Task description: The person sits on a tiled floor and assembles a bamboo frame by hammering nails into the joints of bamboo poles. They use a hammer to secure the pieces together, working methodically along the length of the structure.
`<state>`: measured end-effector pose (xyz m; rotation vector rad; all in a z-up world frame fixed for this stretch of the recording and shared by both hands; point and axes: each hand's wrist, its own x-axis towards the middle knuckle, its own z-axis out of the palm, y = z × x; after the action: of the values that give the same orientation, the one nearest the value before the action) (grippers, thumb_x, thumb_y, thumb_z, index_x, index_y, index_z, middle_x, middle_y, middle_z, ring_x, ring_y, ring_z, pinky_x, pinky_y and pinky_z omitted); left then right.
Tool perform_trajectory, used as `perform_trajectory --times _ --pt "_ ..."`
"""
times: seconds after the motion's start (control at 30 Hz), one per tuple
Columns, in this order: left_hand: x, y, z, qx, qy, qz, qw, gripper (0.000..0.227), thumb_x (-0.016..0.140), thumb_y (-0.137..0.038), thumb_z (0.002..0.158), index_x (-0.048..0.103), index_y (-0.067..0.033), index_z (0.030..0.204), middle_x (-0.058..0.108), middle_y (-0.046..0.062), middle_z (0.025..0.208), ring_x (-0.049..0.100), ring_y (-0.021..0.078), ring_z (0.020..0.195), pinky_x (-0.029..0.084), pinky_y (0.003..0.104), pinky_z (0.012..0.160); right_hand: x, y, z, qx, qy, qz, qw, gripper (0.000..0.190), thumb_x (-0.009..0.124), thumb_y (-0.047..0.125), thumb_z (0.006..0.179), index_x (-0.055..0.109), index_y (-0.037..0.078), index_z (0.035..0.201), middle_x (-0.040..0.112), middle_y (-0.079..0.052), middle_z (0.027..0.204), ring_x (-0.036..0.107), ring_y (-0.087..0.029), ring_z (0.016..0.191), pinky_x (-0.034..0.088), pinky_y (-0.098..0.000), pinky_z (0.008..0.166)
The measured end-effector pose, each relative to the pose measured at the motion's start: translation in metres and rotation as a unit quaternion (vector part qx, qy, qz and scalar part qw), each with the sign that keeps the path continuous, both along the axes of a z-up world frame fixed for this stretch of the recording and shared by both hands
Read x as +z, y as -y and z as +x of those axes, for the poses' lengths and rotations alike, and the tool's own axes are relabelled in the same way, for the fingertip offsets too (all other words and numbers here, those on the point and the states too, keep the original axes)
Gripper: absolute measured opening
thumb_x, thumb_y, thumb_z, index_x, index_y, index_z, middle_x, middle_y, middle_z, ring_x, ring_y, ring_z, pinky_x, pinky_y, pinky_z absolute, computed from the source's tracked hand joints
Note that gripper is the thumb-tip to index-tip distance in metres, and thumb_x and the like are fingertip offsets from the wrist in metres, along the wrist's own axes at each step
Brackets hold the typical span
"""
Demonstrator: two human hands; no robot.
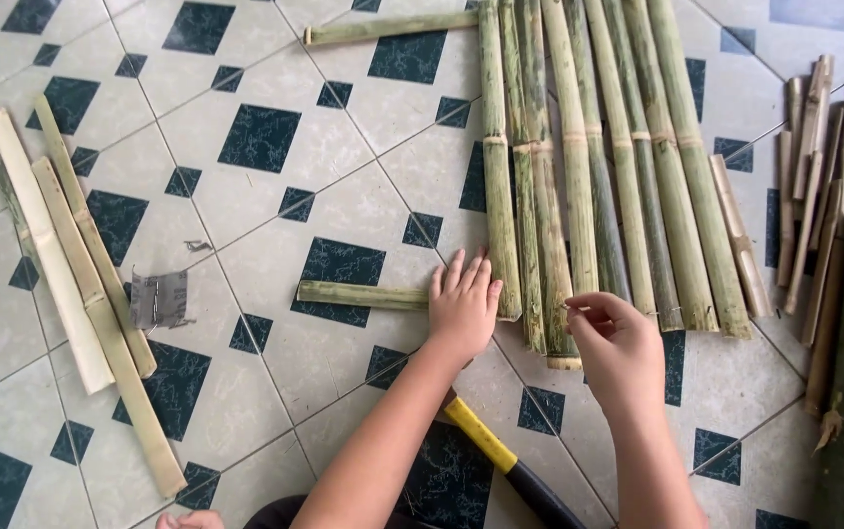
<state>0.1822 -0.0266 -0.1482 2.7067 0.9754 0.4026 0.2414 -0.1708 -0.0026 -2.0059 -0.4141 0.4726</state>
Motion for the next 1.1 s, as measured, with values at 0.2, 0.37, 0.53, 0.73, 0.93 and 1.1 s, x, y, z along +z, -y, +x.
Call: perform_trajectory --times 0.2,0.37,0.53,0.73,0.93,1.1 --pt "0.018 0.003 -0.01 -0.041 -0.036 -0.071 0.996 0.048 0.022 -0.037 0.094 0.041 -0.0059 0.125 0.037 0.01 0.137 0.02 0.0272 0.133 0.007 0.05 0.105 -0.022 -0.006 0.003 0.009 0.007 -0.026 1.0 0.017 0.055 0.003 0.078 0.068 0.004 0.089 0.061 -0.014 0.065 0.054 -0.02 0.063 0.041 -0.0325 0.06" --pt "0.004 0.007 -0.013 -0.021 0.012 -0.093 0.995 0.037 0.026 -0.036 0.093 0.044 -0.0116 0.115 0.037 0.003 0.131 0.025 0.0216 0.127 0.016 0.045 0.101 -0.013 -0.007 -0.003 0.016 0.003 -0.025 1.0 0.017 0.054 0.003 0.078 0.067 0.003 0.09 0.06 -0.013 0.064 0.052 -0.019 0.063 0.04 -0.0311 0.059" --pt "-0.006 0.002 -0.015 -0.023 0.029 -0.106 0.994 0.023 0.033 -0.033 0.089 0.048 -0.0181 0.098 0.045 -0.002 0.103 0.036 0.0193 0.115 0.024 0.04 0.096 -0.011 0.001 0.001 0.005 0.004 -0.017 1.0 0.018 0.054 0.003 0.078 0.066 0.002 0.09 0.06 -0.012 0.065 0.053 -0.018 0.063 0.039 -0.0293 0.058" --pt "0.024 0.009 -0.023 -0.01 0.036 -0.186 0.982 0.025 0.031 -0.025 0.089 0.052 -0.0158 0.098 0.046 -0.001 0.09 0.042 0.0196 0.105 0.024 0.038 0.097 0.003 0.013 0.014 -0.05 0.024 0.058 0.997 0.018 0.052 -0.001 0.08 0.063 0.0 0.093 0.057 -0.013 0.065 0.049 -0.017 0.06 0.038 -0.0271 0.058" --pt "0.019 0.019 -0.033 -0.022 0.023 -0.21 0.977 0.028 0.031 -0.026 0.088 0.054 -0.019 0.103 0.047 0.0 0.091 0.044 0.0211 0.101 0.028 0.038 0.095 0.001 0.019 0.016 -0.072 0.039 0.113 0.99 0.017 0.051 -0.001 0.078 0.062 0.001 0.09 0.055 -0.01 0.064 0.053 -0.016 0.063 0.038 -0.026 0.059" --pt "0.022 0.036 -0.047 -0.038 -0.023 -0.237 0.971 0.035 0.031 -0.022 0.085 0.056 -0.0182 0.11 0.05 0.007 0.1 0.043 0.0267 0.106 0.031 0.041 0.096 0.009 0.025 0.013 -0.077 0.031 0.121 0.989 0.015 0.051 0.001 0.078 0.062 0.004 0.088 0.054 -0.007 0.062 0.055 -0.013 0.066 0.036 -0.0247 0.059"
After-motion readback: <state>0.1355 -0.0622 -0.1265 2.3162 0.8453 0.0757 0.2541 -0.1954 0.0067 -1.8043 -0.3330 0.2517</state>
